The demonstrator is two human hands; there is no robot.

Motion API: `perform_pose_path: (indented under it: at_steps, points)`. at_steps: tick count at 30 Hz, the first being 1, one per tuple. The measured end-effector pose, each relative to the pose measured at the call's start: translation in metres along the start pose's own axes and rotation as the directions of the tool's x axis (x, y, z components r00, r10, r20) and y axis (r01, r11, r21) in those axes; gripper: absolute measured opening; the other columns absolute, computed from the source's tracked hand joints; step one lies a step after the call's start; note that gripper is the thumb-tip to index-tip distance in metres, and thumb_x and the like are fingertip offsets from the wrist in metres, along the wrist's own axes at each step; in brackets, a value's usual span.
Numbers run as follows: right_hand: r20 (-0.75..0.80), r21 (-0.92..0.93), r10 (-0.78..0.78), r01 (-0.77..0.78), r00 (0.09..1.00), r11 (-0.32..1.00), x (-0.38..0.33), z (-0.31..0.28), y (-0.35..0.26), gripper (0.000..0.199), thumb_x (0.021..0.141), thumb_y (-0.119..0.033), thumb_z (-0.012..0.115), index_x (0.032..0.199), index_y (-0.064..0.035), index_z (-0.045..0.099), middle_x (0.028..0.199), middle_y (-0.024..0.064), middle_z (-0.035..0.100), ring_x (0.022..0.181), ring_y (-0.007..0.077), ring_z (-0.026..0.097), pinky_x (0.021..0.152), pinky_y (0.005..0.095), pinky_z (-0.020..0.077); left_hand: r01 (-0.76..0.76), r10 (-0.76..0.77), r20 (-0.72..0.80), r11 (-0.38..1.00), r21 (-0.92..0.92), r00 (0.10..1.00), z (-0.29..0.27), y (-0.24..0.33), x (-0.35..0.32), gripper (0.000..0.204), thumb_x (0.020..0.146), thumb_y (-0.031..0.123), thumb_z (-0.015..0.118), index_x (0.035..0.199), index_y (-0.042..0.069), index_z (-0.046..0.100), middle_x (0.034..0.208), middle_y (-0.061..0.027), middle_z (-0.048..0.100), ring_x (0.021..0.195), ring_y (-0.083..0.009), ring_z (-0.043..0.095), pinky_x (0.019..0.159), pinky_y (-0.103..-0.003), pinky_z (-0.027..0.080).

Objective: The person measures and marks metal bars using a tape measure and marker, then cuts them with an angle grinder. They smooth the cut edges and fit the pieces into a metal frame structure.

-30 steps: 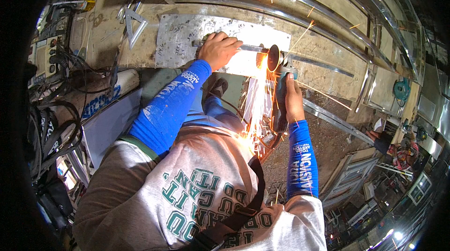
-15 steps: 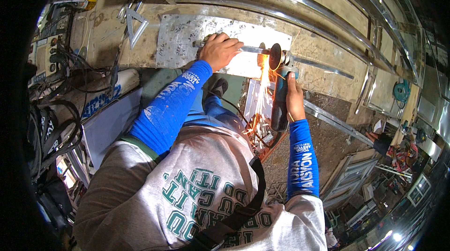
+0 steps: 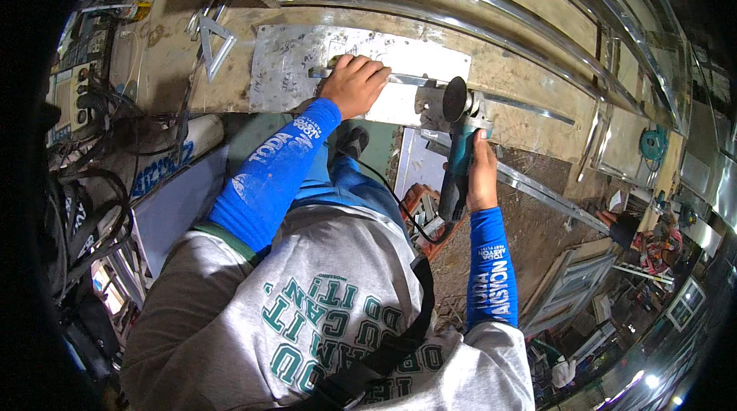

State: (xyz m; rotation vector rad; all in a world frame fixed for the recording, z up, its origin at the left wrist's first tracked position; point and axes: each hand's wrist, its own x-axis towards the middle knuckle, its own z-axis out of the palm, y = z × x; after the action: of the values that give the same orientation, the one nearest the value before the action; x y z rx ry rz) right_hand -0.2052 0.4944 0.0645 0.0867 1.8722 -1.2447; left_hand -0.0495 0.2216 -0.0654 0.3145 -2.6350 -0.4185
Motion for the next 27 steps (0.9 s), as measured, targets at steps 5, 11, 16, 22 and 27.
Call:
perform_pose_path:
  at_steps: [5,11,16,22,27]
  points:
    - [-0.021,-0.002,0.030,-0.030,0.999,1.000,-0.005,-0.007,0.017,0.065,0.107,-0.066,0.051,0.122,-0.0035,0.064,0.089,0.0040,0.064,0.073,0.0157,0.068,0.067,0.0359,0.0637,-0.092,0.091,-0.042,0.995,-0.031,0.995,0.004,-0.005,-0.002,0.029,0.095,0.021,0.072,0.123,0.014,0.073,0.115,-0.0023,0.068,0.108,-0.0211,0.063,0.097,-0.044,0.044]
    - [-0.045,-0.017,0.033,-0.034,0.998,0.999,0.003,-0.009,0.047,0.060,0.107,-0.064,0.055,0.114,-0.0044,0.065,0.085,0.0039,0.064,0.070,0.0161,0.067,0.063,0.0351,0.0615,-0.060,0.059,-0.038,0.998,-0.005,0.998,0.005,-0.001,0.001,0.030,0.093,0.019,0.076,0.123,0.015,0.073,0.114,-0.0018,0.066,0.106,-0.0211,0.063,0.094,-0.041,0.045]
    - [-0.062,-0.023,0.085,-0.086,0.994,0.996,0.003,0.006,0.043,0.062,0.106,-0.063,0.055,0.113,-0.0031,0.066,0.082,0.0052,0.064,0.067,0.0166,0.066,0.062,0.0340,0.0600,-0.077,0.077,0.010,0.997,0.022,0.997,0.003,-0.004,0.001,0.030,0.093,0.019,0.073,0.123,0.015,0.072,0.115,-0.0008,0.064,0.107,-0.0213,0.061,0.093,-0.041,0.045]
    - [-0.060,-0.013,0.101,-0.102,0.993,0.995,0.002,0.009,0.037,0.063,0.107,-0.063,0.056,0.116,-0.0009,0.066,0.084,0.0060,0.065,0.068,0.0167,0.066,0.062,0.0347,0.0606,-0.086,0.085,0.017,0.996,0.038,0.996,0.002,-0.001,0.003,0.030,0.092,0.020,0.076,0.122,0.017,0.072,0.115,0.0013,0.064,0.106,-0.0201,0.060,0.092,-0.040,0.045]
    - [-0.051,-0.009,0.106,-0.107,0.993,0.994,0.003,0.010,0.035,0.064,0.107,-0.063,0.055,0.116,-0.0003,0.066,0.085,0.0061,0.065,0.068,0.0167,0.066,0.062,0.0345,0.0609,-0.077,0.077,0.011,0.997,0.016,0.997,-0.001,0.000,0.003,0.029,0.093,0.019,0.074,0.122,0.017,0.071,0.115,0.0004,0.064,0.108,-0.0202,0.060,0.093,-0.040,0.045]
